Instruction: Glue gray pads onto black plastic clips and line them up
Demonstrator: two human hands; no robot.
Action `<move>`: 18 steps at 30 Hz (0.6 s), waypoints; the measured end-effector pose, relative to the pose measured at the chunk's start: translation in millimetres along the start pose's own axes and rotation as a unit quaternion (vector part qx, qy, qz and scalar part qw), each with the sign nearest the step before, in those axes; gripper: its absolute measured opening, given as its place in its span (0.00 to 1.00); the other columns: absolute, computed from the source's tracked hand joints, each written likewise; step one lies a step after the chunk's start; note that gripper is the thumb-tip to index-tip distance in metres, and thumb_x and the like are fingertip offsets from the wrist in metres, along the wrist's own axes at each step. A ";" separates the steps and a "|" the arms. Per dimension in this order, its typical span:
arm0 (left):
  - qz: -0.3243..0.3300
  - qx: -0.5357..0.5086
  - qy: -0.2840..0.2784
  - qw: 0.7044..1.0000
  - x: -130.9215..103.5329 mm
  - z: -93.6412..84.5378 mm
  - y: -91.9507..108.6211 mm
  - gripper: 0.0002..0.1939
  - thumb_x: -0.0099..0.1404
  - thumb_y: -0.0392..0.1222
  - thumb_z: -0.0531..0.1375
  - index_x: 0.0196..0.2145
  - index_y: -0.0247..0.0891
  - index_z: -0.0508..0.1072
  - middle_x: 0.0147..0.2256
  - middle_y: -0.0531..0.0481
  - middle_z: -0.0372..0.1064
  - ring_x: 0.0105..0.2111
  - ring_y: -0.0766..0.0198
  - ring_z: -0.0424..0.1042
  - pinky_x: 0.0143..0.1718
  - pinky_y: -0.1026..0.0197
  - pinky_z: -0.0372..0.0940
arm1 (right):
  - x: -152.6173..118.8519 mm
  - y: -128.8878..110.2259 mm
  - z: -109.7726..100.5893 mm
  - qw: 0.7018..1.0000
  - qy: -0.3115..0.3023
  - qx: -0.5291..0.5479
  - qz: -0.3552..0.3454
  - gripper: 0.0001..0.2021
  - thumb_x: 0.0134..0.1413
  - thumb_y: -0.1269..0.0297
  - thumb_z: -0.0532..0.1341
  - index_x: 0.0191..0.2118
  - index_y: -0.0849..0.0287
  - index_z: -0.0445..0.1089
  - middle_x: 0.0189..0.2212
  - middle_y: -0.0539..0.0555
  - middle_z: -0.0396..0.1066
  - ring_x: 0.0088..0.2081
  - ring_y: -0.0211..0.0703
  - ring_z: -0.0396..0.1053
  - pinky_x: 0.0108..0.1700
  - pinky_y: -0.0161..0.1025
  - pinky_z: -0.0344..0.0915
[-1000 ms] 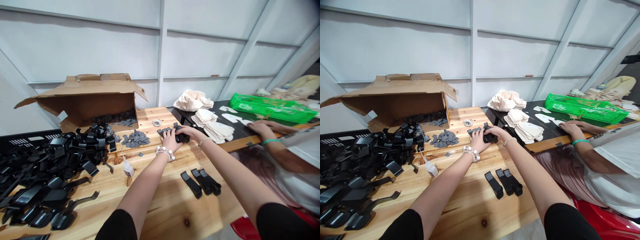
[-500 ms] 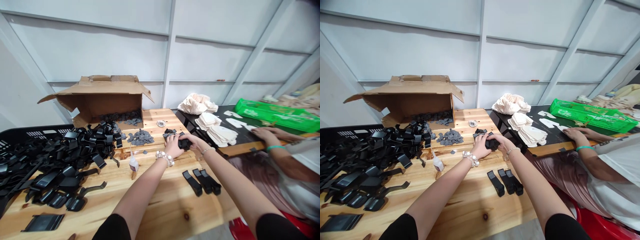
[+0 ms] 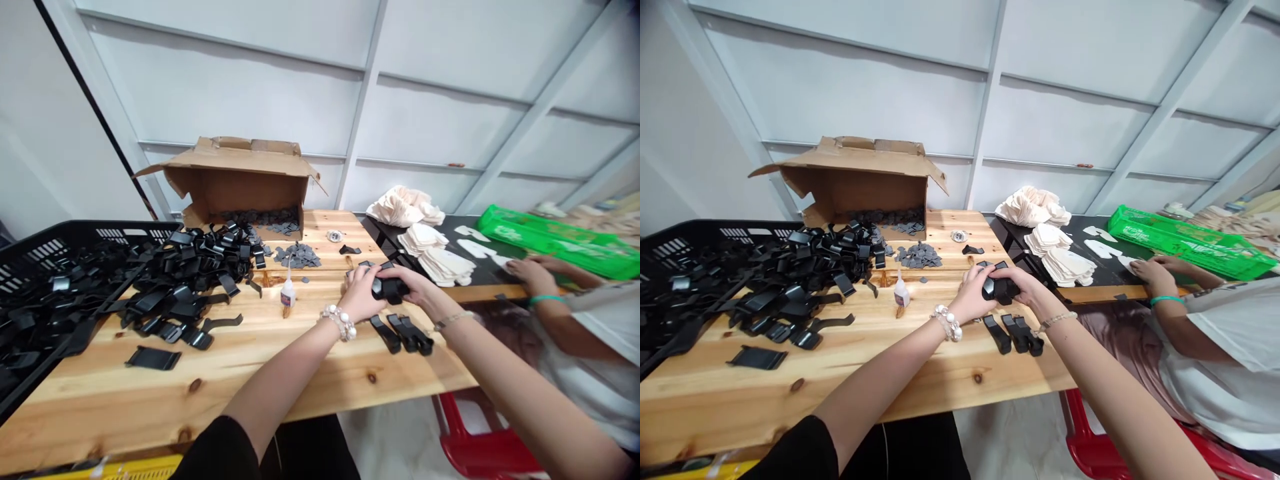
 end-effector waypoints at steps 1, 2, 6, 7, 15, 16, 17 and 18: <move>0.006 -0.007 -0.003 1.000 -5.2 -5.2 4.6 0.40 0.51 0.42 0.63 0.62 0.44 0.57 0.57 0.44 0.56 0.57 0.47 0.56 0.59 0.46 0.56 | -8.7 -0.6 3.9 1.000 0.005 0.004 -0.004 0.17 0.61 0.59 0.58 0.52 0.62 0.65 0.48 0.57 0.68 0.45 0.43 0.69 0.45 0.46 0.70; 0.012 -0.013 -0.006 1.000 -11.1 -10.8 8.9 0.40 0.50 0.42 0.63 0.61 0.44 0.57 0.57 0.45 0.56 0.57 0.47 0.56 0.59 0.45 0.56 | -17.5 -0.7 8.6 1.000 0.010 0.010 -0.007 0.16 0.61 0.60 0.58 0.51 0.62 0.66 0.48 0.57 0.68 0.45 0.43 0.69 0.45 0.45 0.70; 0.024 -0.027 -0.014 0.999 -45.3 -34.3 21.9 0.40 0.50 0.42 0.63 0.61 0.46 0.58 0.56 0.46 0.56 0.58 0.48 0.56 0.60 0.46 0.56 | -53.9 7.2 37.0 0.999 0.020 0.039 -0.009 0.12 0.60 0.63 0.59 0.46 0.64 0.68 0.40 0.55 0.70 0.37 0.37 0.70 0.38 0.38 0.70; 0.023 -0.028 -0.014 0.999 -57.0 -40.3 23.7 0.39 0.50 0.41 0.63 0.61 0.46 0.58 0.56 0.46 0.56 0.58 0.48 0.56 0.60 0.47 0.56 | -63.4 11.5 46.8 0.999 0.018 0.048 -0.007 0.09 0.59 0.65 0.60 0.43 0.65 0.69 0.37 0.54 0.71 0.34 0.36 0.70 0.35 0.36 0.70; -0.021 -0.008 -0.010 1.000 -181.4 -115.0 26.6 0.40 0.49 0.41 0.64 0.60 0.45 0.60 0.54 0.44 0.57 0.57 0.46 0.57 0.59 0.43 0.57 | -134.0 53.1 166.6 0.993 -0.071 0.097 -0.017 0.04 0.47 0.68 0.65 0.32 0.59 0.70 0.29 0.49 0.73 0.28 0.34 0.69 0.32 0.31 0.67; -0.031 -0.001 -0.005 1.000 -200.2 -129.6 26.9 0.40 0.49 0.40 0.64 0.61 0.45 0.59 0.55 0.44 0.56 0.57 0.46 0.56 0.60 0.44 0.56 | -141.6 56.0 187.3 0.990 -0.093 0.103 -0.020 0.06 0.44 0.69 0.66 0.31 0.58 0.71 0.29 0.49 0.73 0.28 0.35 0.69 0.32 0.31 0.67; -0.042 0.008 0.004 0.999 -219.8 -145.4 27.4 0.40 0.50 0.39 0.63 0.61 0.45 0.58 0.55 0.44 0.57 0.57 0.47 0.56 0.60 0.44 0.55 | -149.0 58.5 209.4 0.987 -0.117 0.107 -0.021 0.08 0.42 0.68 0.67 0.32 0.58 0.71 0.29 0.49 0.74 0.29 0.36 0.70 0.33 0.32 0.67; -0.052 0.021 0.018 0.998 -240.3 -162.3 28.3 0.40 0.51 0.37 0.62 0.62 0.44 0.57 0.55 0.44 0.57 0.57 0.48 0.56 0.61 0.46 0.54 | -156.3 60.5 233.0 0.983 -0.143 0.110 -0.022 0.10 0.41 0.68 0.67 0.33 0.58 0.72 0.29 0.49 0.74 0.29 0.36 0.70 0.33 0.33 0.67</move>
Point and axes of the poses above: each hand's wrist, its own x-axis towards the middle knuckle, its own z-axis out of the palm, y = z × x, the point moved 5 cm from there along x, towards the middle knuckle
